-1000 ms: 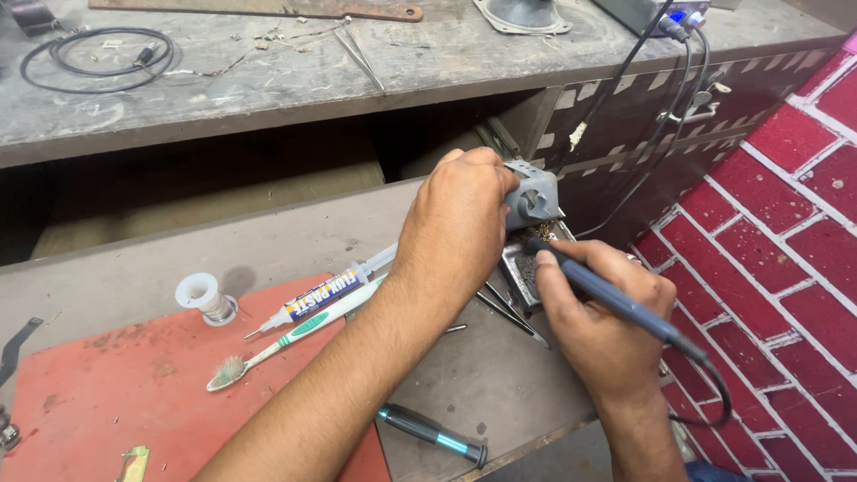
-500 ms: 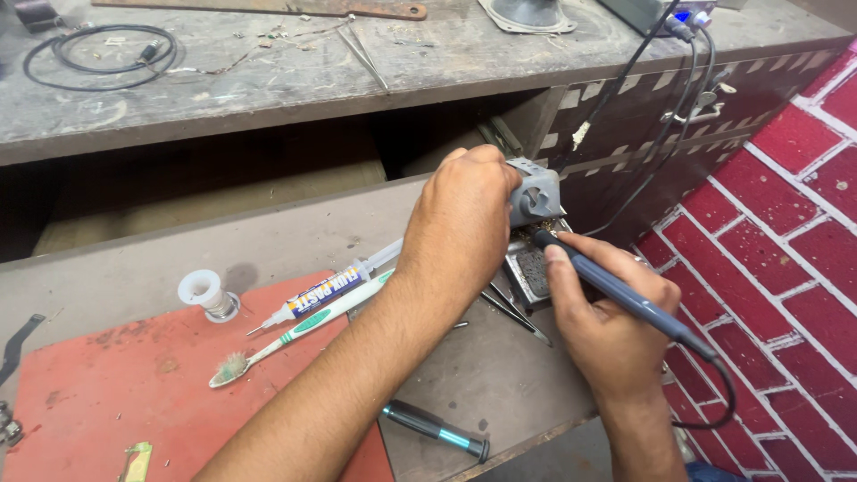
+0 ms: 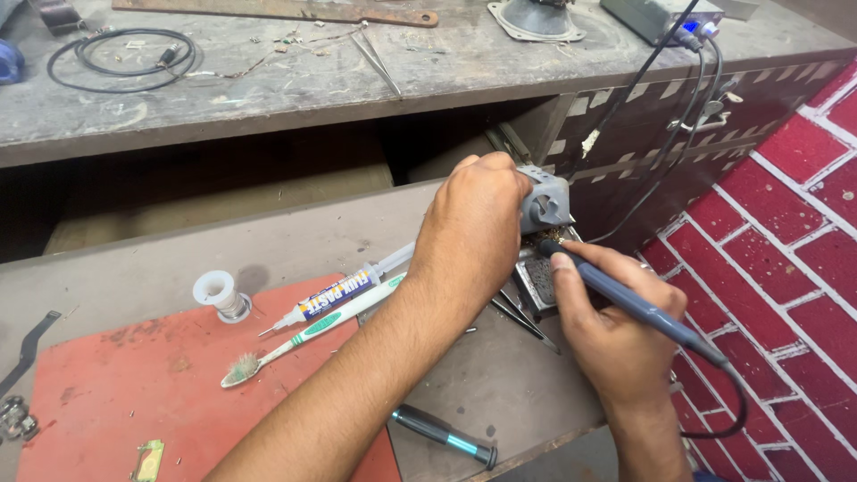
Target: The person applies flux paste to a small green circuit board using a syringe. They then use a soldering iron to heat the board's components while holding it with tweezers. The person cleans the soldering iron tip on a sponge and uses a toothbrush to clean the circuit board.
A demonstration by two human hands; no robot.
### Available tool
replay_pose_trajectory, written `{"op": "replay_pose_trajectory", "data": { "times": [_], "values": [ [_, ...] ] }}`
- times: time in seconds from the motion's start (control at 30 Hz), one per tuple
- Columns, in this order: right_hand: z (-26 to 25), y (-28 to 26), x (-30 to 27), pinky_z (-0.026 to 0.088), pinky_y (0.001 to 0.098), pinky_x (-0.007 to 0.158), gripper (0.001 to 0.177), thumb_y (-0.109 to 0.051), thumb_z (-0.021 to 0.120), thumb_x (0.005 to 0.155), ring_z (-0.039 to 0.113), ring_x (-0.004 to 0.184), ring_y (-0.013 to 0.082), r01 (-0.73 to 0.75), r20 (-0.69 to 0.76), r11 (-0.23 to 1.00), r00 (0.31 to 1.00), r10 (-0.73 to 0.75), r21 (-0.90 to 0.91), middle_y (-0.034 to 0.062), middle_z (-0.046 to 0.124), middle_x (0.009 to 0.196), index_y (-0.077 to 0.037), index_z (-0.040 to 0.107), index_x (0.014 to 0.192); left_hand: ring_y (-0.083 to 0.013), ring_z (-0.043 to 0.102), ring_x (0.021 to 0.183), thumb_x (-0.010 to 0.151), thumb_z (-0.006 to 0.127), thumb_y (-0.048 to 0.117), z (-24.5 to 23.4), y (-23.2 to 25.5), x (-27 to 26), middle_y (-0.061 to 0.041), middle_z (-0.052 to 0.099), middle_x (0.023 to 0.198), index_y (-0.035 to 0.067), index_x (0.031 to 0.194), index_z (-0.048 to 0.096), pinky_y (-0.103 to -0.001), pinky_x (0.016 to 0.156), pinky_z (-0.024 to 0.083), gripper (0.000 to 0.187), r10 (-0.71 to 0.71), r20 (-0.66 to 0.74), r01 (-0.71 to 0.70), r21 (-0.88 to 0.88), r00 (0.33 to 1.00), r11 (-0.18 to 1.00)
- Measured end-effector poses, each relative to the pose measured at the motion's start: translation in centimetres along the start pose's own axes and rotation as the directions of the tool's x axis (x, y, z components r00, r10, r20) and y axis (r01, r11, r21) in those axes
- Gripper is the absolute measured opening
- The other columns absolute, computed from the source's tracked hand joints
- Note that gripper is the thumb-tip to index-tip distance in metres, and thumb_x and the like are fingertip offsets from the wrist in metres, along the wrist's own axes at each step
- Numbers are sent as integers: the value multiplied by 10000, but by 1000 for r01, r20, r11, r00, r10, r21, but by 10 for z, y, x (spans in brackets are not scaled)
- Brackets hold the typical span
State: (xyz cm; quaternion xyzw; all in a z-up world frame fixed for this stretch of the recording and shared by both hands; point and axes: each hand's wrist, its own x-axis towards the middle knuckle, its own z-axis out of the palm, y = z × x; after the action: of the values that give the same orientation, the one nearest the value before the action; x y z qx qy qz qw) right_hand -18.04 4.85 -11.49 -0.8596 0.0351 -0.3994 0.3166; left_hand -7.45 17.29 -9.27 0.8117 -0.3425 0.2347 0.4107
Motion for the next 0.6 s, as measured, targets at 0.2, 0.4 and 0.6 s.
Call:
{"op": "replay_pose_trajectory", "data": {
  "times": [0.2,0.4,0.6],
  "values": [
    [-12,8,-12,455,214,517,115,-65,680,974,602,587,81,-227,-74,922,962,262,315,66,662,724,32,730,1010,-357,643,985,723,680,-78,-2,0,2,-150,693,944,18,898,774,-460,889,531,221,-4,14,4,12,1000,1000],
    [-34,30,-24,383,282,528,202,-116,568,1031,502,571,142,-389,89,433,818,568,813,88,601,749,68,651,1018,-354,658,996,716,623,-125,-17,3,4,-144,703,965,41,924,781,-455,890,543,309,6,29,-6,21,1000,1000],
    [-37,26,-38,446,313,532,348,-157,562,1021,564,560,194,-368,293,123,868,400,922,146,656,760,138,721,1113,-370,673,986,774,664,-57,-80,-11,-16,-153,717,1012,45,992,784,-455,861,543,269,41,-73,-37,50,997,998]
  ]
}}
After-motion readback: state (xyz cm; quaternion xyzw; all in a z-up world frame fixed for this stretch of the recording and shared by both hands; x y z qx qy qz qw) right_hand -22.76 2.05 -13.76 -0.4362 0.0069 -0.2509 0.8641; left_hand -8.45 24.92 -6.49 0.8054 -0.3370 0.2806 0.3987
